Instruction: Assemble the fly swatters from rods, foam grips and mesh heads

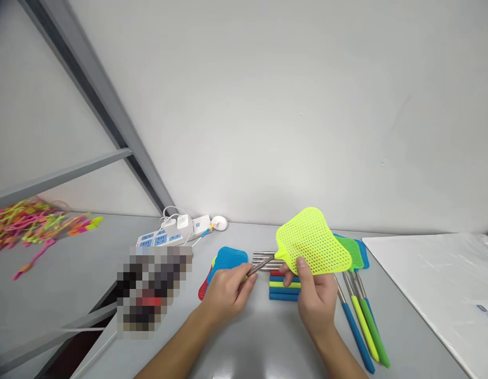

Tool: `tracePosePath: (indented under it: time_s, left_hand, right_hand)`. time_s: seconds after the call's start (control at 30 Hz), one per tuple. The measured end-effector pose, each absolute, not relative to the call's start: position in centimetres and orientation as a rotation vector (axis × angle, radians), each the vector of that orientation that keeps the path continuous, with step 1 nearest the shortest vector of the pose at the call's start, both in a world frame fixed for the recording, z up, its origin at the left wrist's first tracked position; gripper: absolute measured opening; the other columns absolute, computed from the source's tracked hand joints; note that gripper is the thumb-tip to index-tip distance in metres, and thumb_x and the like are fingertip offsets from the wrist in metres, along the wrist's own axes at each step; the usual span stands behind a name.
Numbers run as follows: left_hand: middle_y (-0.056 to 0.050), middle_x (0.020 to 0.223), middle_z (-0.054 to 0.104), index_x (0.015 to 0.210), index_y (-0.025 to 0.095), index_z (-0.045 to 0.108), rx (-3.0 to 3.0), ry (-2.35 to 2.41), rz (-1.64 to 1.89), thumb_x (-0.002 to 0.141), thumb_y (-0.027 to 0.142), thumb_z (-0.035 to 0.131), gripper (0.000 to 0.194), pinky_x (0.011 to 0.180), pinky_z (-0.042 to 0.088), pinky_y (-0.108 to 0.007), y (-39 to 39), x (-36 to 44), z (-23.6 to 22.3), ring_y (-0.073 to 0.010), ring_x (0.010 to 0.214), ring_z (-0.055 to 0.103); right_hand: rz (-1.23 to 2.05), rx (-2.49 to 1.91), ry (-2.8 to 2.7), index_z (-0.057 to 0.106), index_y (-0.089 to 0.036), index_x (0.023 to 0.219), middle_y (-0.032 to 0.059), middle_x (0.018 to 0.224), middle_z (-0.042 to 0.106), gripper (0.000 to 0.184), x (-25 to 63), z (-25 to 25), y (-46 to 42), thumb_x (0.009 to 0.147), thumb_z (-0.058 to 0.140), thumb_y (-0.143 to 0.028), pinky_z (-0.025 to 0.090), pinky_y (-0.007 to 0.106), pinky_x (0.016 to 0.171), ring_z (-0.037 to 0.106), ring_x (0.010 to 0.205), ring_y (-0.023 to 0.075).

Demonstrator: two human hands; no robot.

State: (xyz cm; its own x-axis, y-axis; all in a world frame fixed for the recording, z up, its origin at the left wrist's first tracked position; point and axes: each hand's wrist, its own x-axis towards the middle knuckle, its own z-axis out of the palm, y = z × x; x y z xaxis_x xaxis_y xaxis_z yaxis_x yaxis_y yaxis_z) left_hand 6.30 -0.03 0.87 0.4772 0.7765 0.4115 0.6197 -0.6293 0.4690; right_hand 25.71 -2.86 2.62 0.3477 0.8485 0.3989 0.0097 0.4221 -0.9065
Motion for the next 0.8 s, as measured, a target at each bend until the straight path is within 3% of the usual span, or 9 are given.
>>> tracePosePath:
  time_s: [0.17,0.8]
  left_hand:
    - [-0.002,0.067,0.065,0.091,0.018,0.062,2.514,1.192,0.854,0.098,0.026,0.042,0.022,0.055,0.032,-0.029,0.7,5.9,0.9,-0.0158,0.056,0.057]
    - [0.000,0.064,0.060,0.092,0.019,0.062,2.394,1.188,0.793,0.099,0.032,0.040,0.027,0.056,0.030,-0.028,0.7,5.8,0.8,-0.0149,0.056,0.052]
  right_hand:
    - [0.757,-1.003,-1.069,0.069,-0.018,0.087,0.0073,0.076,0.067,0.024,25.1,2.7,-2.7,0.096,0.054,-0.034,0.049,0.039,0.075,0.064,0.079,0.0230]
    - [0.667,-1.108,-1.205,0.065,-0.018,0.070,0.0052,0.068,0.063,0.037,25.3,3.3,-2.4,0.097,0.051,-0.038,0.046,0.032,0.066,0.060,0.069,0.0189]
